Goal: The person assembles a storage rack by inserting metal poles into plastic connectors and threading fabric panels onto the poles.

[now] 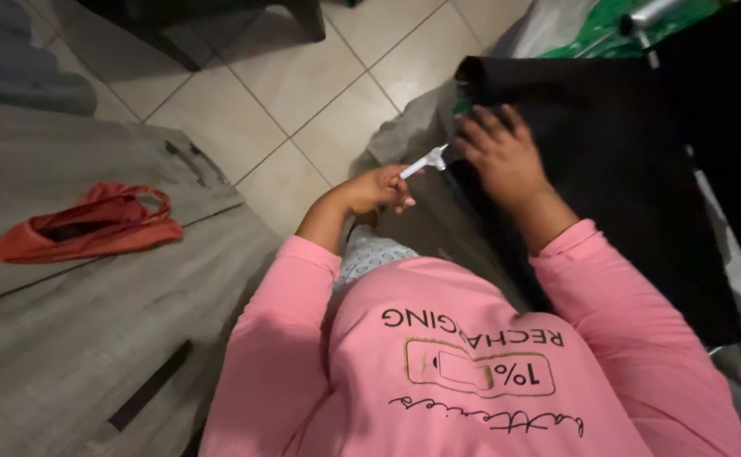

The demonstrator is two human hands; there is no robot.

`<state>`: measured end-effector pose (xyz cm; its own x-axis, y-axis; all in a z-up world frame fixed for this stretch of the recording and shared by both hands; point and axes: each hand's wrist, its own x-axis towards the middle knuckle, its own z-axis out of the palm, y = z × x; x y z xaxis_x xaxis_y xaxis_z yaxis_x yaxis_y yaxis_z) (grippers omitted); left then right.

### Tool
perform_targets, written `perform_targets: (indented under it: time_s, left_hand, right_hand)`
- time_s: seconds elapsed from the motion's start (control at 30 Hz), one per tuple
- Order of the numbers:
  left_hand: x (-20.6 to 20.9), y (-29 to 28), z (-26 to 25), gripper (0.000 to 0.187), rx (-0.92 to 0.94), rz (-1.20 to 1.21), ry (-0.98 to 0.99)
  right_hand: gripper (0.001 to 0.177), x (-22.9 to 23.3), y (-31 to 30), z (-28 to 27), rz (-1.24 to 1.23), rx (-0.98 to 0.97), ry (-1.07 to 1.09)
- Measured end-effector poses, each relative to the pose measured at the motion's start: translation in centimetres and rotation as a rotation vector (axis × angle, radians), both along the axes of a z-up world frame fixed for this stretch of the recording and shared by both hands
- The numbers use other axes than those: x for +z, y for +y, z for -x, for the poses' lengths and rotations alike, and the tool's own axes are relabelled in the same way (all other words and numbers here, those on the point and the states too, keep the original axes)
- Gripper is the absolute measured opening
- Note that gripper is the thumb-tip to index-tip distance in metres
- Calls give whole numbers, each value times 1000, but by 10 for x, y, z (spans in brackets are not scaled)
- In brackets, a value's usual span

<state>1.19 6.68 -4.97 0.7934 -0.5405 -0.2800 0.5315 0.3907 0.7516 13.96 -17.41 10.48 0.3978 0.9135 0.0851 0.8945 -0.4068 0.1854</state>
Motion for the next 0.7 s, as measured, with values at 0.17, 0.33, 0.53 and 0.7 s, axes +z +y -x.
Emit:
perform_targets:
  time_s: [0.17, 0.33, 0.53, 0.7]
  left_hand:
    - [-5, 12, 3, 67, -50, 37, -64]
    - [-27, 14, 7, 68, -21, 191, -42]
    - [-25, 14, 2, 50, -37, 48, -21]
    - [-27, 9, -9, 42, -42, -9, 40]
  right_hand:
    - [51, -22, -26, -7, 77, -66, 14]
    - [31, -31, -43, -10, 177, -118, -52]
    - [23, -27, -25, 0, 104, -143, -54]
    - [23, -15, -11, 12, -10, -145, 47]
